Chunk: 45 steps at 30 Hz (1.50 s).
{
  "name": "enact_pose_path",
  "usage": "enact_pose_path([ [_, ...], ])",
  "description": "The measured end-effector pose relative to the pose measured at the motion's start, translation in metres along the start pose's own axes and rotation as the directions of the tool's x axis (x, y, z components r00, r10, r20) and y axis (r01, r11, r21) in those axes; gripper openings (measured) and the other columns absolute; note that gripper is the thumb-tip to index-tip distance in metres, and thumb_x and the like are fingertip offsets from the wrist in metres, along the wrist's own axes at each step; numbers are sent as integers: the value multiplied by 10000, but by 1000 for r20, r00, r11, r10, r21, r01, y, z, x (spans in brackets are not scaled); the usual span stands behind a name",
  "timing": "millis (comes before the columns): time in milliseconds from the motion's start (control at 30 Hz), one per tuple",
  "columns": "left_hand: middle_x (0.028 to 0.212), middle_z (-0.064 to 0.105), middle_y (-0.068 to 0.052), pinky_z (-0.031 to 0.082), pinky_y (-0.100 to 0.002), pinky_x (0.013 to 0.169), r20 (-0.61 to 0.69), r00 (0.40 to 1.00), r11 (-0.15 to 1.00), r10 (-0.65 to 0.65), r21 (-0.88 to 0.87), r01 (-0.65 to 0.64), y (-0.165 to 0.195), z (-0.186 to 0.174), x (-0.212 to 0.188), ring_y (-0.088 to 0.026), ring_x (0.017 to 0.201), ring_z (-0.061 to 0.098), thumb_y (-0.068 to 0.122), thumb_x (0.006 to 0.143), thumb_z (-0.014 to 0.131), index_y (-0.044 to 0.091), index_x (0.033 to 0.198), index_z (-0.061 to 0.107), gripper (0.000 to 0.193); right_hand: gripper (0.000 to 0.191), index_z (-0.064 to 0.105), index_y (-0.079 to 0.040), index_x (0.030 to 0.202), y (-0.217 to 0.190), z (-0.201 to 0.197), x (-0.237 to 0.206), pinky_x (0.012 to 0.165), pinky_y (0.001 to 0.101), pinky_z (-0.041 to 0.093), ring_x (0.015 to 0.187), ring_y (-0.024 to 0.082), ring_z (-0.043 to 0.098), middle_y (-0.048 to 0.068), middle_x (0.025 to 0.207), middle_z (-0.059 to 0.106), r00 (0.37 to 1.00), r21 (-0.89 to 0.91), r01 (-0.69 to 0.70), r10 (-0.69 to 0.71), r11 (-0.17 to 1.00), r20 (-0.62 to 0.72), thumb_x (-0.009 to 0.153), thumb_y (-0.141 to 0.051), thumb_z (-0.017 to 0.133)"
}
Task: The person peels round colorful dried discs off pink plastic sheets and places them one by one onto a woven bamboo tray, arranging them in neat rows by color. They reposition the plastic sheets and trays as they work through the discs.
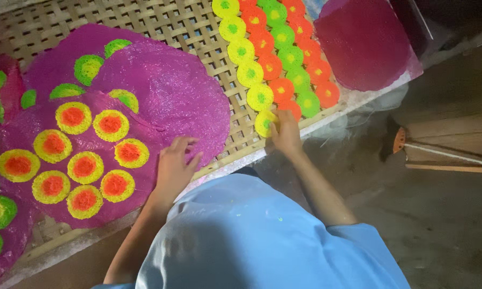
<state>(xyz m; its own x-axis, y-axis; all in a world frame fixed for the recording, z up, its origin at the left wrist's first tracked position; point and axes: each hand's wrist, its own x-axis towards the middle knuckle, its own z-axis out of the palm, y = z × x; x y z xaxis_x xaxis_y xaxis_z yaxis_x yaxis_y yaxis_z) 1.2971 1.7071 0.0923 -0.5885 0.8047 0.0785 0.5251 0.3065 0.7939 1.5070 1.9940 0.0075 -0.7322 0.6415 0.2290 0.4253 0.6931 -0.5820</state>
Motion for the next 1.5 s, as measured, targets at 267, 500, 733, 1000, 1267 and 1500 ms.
enact_pose_path([
  [267, 1125, 694, -151, 548, -439, 804, -281, 901, 934, -330, 40, 355, -68, -51, -37, -317, 931, 700, 154, 897, 730, 57, 1186, 665, 312, 556, 564, 3, 1310, -60, -17, 27, 916, 550, 440, 1075, 466, 539, 295, 1174, 556, 983, -281, 87, -129, 956, -132, 771, -41, 695],
  [500, 1497, 496, -325, 382, -627, 1057, -776, 630, 646, -4, 479, 594, -217, -141, -106, -510, 1339, 474, 198, 992, 697, -72, 1475, 510, 584, 303, 655, -61, 1216, -165, 105, 83, 971, 477, 492, 1119, 395, 607, 178, 1166, 624, 885, 333, 366, -436, 869, 164, 921, -100, 713],
  [733, 1404, 497, -304, 486, -553, 1013, -809, 516, 730, -280, 170, 662, -255, -158, -111, -455, 1257, 520, 170, 977, 683, -6, 1425, 493, 517, 289, 624, -47, 1065, -261, 219, 130, 835, 479, 510, 981, 377, 641, 165, 1035, 660, 824, 196, 396, -441, 897, 355, 872, -194, 781],
  [1000, 1186, 595, -151, 580, -350, 825, -430, 520, 602, -738, -768, 218, -223, -165, -94, -245, 1046, 618, 80, 983, 652, 43, 1520, 445, 577, 182, 650, -36, 1068, -205, 158, 146, 762, 374, 559, 853, 239, 697, 121, 942, 689, 911, 491, 217, -356, 844, 210, 914, -61, 743],
  [1267, 1255, 582, -291, 520, -547, 931, -747, 658, 905, -98, 208, 370, -156, -96, -20, -472, 1146, 585, 149, 841, 788, -11, 1412, 448, 684, 190, 666, -23, 1088, -85, 119, 174, 740, 406, 534, 838, 280, 681, 151, 913, 704, 951, 151, 77, -118, 985, 287, 946, -136, 718],
  [1500, 1014, 684, -147, 509, -511, 781, -502, 726, 846, -469, -20, 532, -175, -113, 27, -405, 960, 677, 265, 1011, 672, 63, 1235, 558, 322, 173, 623, -5, 1141, -128, 120, 161, 759, 379, 515, 829, 212, 647, 124, 899, 683, 979, 286, 95, -141, 953, 147, 1028, -136, 620],
])
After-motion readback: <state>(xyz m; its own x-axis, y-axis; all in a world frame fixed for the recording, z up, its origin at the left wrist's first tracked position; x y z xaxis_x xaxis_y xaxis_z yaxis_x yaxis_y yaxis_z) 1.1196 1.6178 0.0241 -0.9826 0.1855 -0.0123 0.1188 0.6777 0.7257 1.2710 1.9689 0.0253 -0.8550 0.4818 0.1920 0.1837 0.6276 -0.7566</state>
